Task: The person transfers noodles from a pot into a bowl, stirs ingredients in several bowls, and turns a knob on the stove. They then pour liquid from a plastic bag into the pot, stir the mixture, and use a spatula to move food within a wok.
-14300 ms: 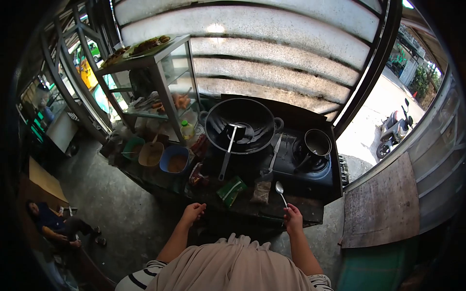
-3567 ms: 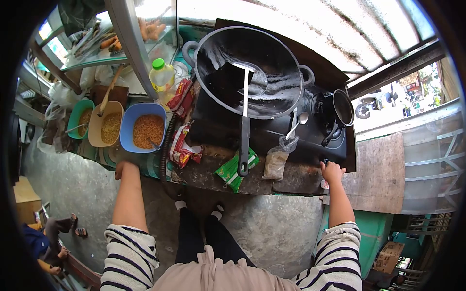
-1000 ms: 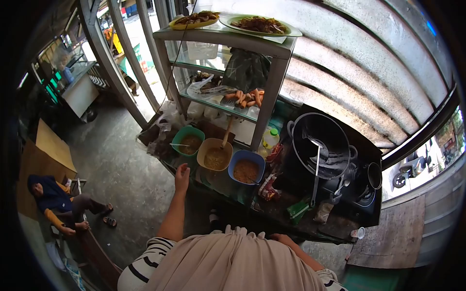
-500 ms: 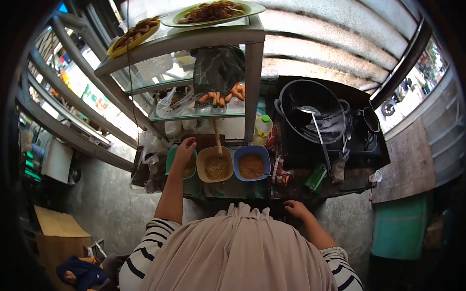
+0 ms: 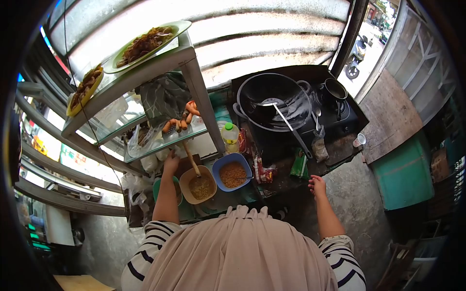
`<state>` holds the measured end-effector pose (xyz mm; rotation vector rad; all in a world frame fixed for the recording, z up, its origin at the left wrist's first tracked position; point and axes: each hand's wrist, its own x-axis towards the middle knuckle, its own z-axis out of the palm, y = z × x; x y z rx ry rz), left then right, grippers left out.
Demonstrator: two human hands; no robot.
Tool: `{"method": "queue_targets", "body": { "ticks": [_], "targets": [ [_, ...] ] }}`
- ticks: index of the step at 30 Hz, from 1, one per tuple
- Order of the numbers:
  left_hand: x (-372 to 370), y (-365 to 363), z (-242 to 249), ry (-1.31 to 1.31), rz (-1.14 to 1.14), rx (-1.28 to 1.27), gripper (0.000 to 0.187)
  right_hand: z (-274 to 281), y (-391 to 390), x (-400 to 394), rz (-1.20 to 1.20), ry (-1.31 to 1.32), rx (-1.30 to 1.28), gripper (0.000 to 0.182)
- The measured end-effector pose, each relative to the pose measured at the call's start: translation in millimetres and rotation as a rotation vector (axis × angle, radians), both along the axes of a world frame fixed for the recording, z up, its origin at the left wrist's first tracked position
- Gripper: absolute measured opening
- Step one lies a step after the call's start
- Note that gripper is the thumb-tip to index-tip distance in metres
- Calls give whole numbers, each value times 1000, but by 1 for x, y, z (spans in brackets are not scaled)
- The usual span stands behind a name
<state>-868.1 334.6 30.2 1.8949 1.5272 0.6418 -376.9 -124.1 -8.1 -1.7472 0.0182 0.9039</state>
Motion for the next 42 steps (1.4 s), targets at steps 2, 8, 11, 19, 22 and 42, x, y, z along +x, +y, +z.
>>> {"method": "queue_targets", "body": {
  "ticks": [2, 8, 11, 19, 22, 42],
  "targets": [
    [5, -16, 26, -43, 24, -122, 52, 13, 22, 29, -80, -22, 28, 22],
    [-6, -69, 44, -211, 177, 247, 34, 18, 84, 103, 81, -315, -209, 24],
    [0, -125, 99, -223, 170, 166, 29, -52, 107, 173, 99, -622, -281, 31],
    [59, -212, 139, -226, 286, 165, 24, 36, 137, 155, 142, -677, -678, 51],
    [110, -231, 150, -301, 238, 309, 20, 4, 142, 190, 334, -767, -539, 41],
    [228, -301, 223, -566, -141, 71, 34, 259, 119, 85, 451, -1164, 775, 24]
  ]
}}
